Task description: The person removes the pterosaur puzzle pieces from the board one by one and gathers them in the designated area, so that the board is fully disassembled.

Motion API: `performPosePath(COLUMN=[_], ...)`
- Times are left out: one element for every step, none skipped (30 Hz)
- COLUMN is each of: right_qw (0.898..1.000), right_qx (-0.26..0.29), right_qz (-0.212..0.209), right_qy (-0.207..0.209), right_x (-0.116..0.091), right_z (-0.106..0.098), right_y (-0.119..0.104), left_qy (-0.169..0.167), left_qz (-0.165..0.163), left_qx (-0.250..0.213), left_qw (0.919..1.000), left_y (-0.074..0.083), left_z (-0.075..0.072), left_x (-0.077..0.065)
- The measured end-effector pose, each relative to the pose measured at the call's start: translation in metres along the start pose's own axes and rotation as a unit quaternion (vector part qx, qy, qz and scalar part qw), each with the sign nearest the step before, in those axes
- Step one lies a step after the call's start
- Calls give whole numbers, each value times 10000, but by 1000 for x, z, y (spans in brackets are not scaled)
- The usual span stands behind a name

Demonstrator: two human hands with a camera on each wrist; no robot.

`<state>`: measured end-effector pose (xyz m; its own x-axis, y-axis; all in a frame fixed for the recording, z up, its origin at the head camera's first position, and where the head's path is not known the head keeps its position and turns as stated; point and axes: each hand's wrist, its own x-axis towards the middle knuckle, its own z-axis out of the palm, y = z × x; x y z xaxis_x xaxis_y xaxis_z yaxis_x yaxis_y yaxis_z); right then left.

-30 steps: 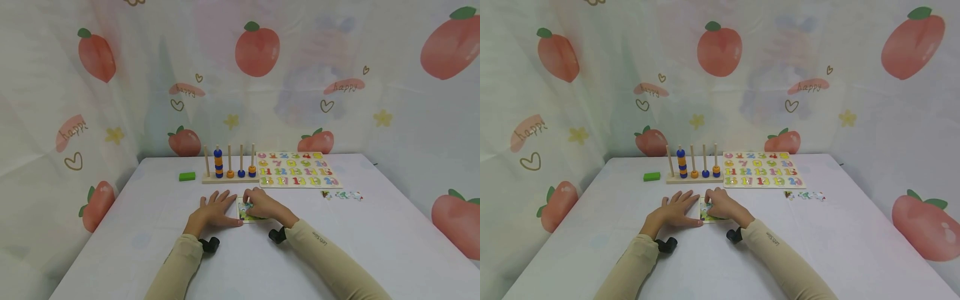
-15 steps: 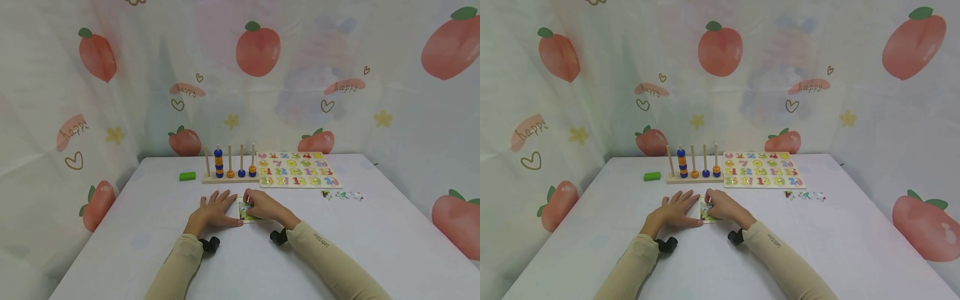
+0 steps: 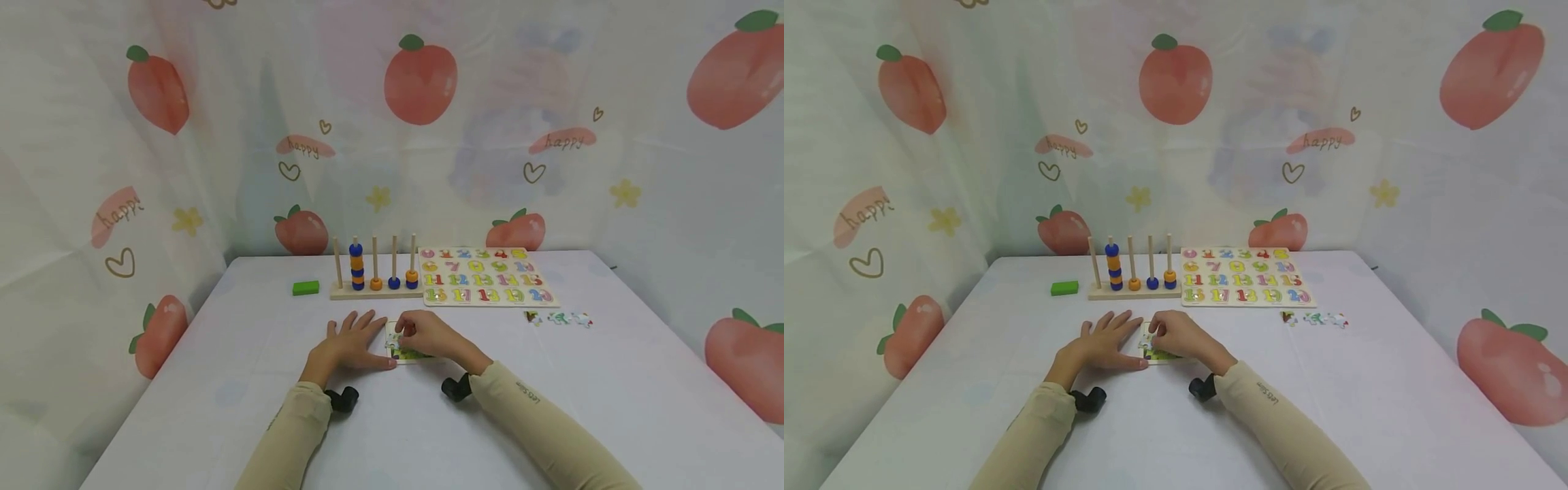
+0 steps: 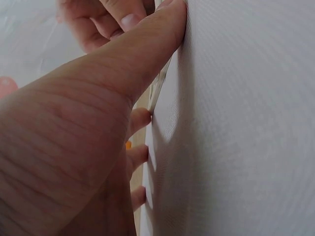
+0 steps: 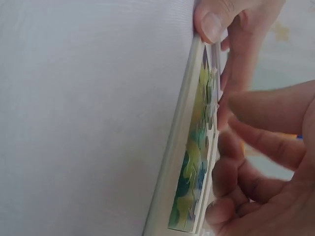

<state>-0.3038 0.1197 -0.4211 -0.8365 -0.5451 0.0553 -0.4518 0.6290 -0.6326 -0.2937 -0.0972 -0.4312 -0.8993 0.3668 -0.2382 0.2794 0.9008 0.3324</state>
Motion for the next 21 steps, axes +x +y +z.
performPosePath(right_qw=[9999, 9997, 9994, 9990, 9985, 9983, 9982, 9983, 9985, 9988, 9991, 9993, 9994, 9994, 9992, 9989, 9984, 9979, 9975, 9973, 9970], right_qx=[-96, -196, -290, -360, -428, -456, -460, -452, -432, -391, -340, -260, -174, -91, 3, 90, 163, 223, 259, 288, 316], right_qz=[67, 139, 200, 262, 310, 347, 355, 344, 321, 284, 264, 258, 256, 273, 298, 332, 385, 427, 454, 472, 502], right_qy=[-17, -42, -68, -96, -113, -124, -120, -100, -67, -23, 25, 81, 149, 214, 268, 321, 378, 431, 467, 485, 499], right_x=[0, 1, 1, 1, 1, 2, 2, 2, 2, 1, 1, 1, 0, 0, -1, -1, -2, -3, -3, -4, -5], right_z=[0, 1, 2, 2, 2, 3, 3, 3, 4, 4, 4, 4, 4, 4, 3, 3, 2, 2, 1, 1, 0], right_y=[0, 0, -1, -1, -1, -1, -2, -2, -2, -2, -2, -2, -3, -3, -3, -4, -4, -4, -4, -4, -4], left_qy=[-14, -2, -5, -2, 1, 9, 4, 18, 17, 25, 25, 16, 8, 9, 3, -9, -16, -52, -44, -61, -69], left_qz=[-6, 2, 5, 8, 11, 11, 7, 10, 5, 1, -3, -10, -18, -19, -23, -27, -30, -46, -45, -59, -69], left_qx=[-6, -20, -26, -42, -45, -52, -42, -36, -28, -26, -13, -2, 4, -3, -6, 1, -8, -8, -11, -18, -24], left_qw=[10000, 10000, 10000, 10000, 10000, 10000, 10000, 10000, 10000, 10000, 10000, 10000, 10000, 10000, 10000, 10000, 10000, 10000, 10000, 10000, 9999], left_y=[0, 0, 0, -1, -1, -1, -1, -1, -1, -1, -1, -1, -1, -2, -2, -3, -3, -3, -4, -4, -4], left_z=[0, -1, -1, 0, 0, 0, 0, 0, 0, 0, 0, 0, 0, 1, 1, 1, 2, 2, 2, 3, 3], left_x=[-1, -1, -1, -1, 0, 0, 0, 0, 1, 0, 0, 1, 1, 2, 2, 3, 4, 4, 5, 5, 6])
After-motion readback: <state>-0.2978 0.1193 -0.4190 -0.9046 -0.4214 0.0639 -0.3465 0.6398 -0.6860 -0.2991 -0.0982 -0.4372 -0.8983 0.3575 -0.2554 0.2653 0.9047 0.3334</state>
